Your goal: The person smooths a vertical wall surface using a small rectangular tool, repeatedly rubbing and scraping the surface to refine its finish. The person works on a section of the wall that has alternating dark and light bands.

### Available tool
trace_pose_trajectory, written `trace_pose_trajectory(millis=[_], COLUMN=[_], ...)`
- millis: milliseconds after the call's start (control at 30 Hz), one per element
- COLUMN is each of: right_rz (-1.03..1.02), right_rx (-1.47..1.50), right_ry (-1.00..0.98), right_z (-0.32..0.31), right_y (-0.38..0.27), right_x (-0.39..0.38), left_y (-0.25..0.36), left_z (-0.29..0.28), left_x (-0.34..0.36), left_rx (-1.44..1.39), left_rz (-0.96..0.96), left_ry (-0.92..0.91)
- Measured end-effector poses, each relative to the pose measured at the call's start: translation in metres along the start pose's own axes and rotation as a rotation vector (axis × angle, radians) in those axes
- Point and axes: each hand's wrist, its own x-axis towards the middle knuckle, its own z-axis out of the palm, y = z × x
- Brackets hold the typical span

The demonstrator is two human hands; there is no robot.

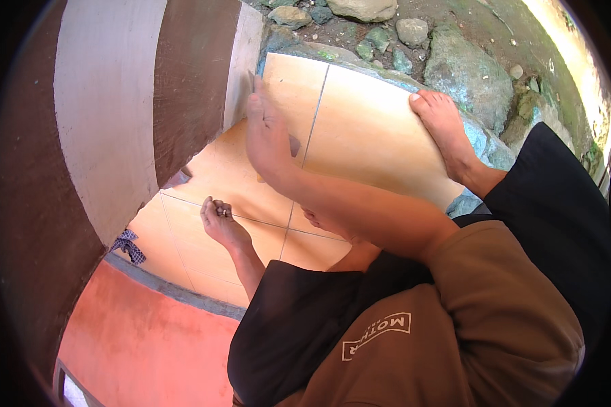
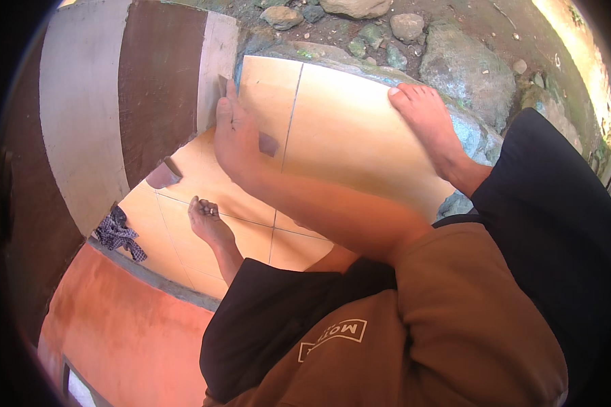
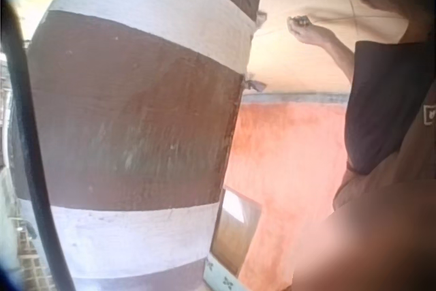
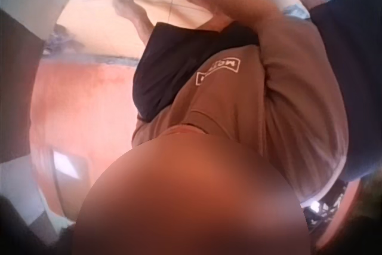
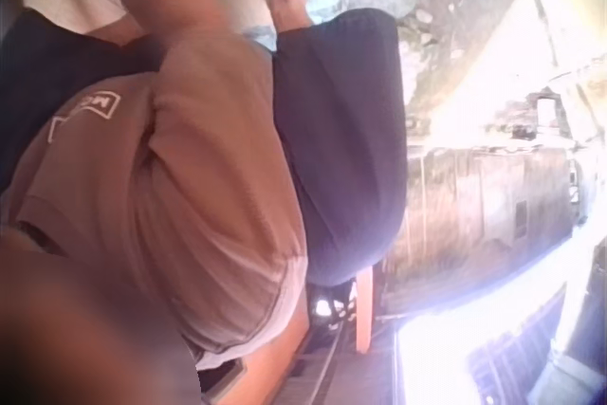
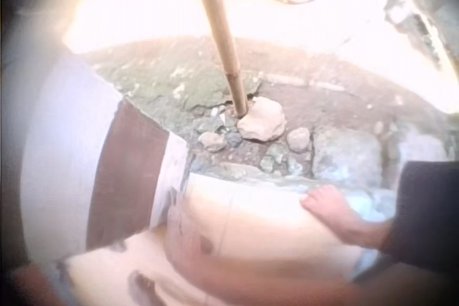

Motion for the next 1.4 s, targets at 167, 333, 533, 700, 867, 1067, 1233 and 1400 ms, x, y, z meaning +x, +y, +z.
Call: trace_pose_trajectory(millis=[167,333,533,700,867,1067,1233,1400], right_rz=[-0.056,0.116,0.233,0.258,0.357,0.450,0.533,0.653], right_rx=[0.011,0.042,0.097,0.039,0.122,0.086,0.156,0.318], right_ry=[-0.030,-0.077,-0.010,-0.095,-0.116,-0.179,-0.173,-0.116], right_z=[0.007,0.001,-0.003,-0.001,-0.005,-0.014,-0.012,-0.014], right_y=[-0.015,-0.024,-0.019,-0.006,-0.024,-0.039,-0.040,-0.057], right_x=[0.042,0.050,0.065,0.053,0.069,0.062,0.060,0.067], left_y=[-0.060,-0.072,-0.072,-0.074,-0.071,-0.066,-0.078,-0.066], left_z=[0.014,0.023,0.027,0.013,0.024,0.021,0.017,0.024], left_x=[-0.018,-0.032,-0.034,-0.035,-0.036,-0.039,-0.031,-0.040], left_rx=[0.342,0.627,0.599,0.712,0.675,0.696,0.760,0.743], left_rz=[0.210,0.457,0.483,0.476,0.506,0.472,0.644,0.464], left_ry=[-0.101,-0.161,-0.184,-0.195,-0.197,-0.198,-0.205,-0.216])
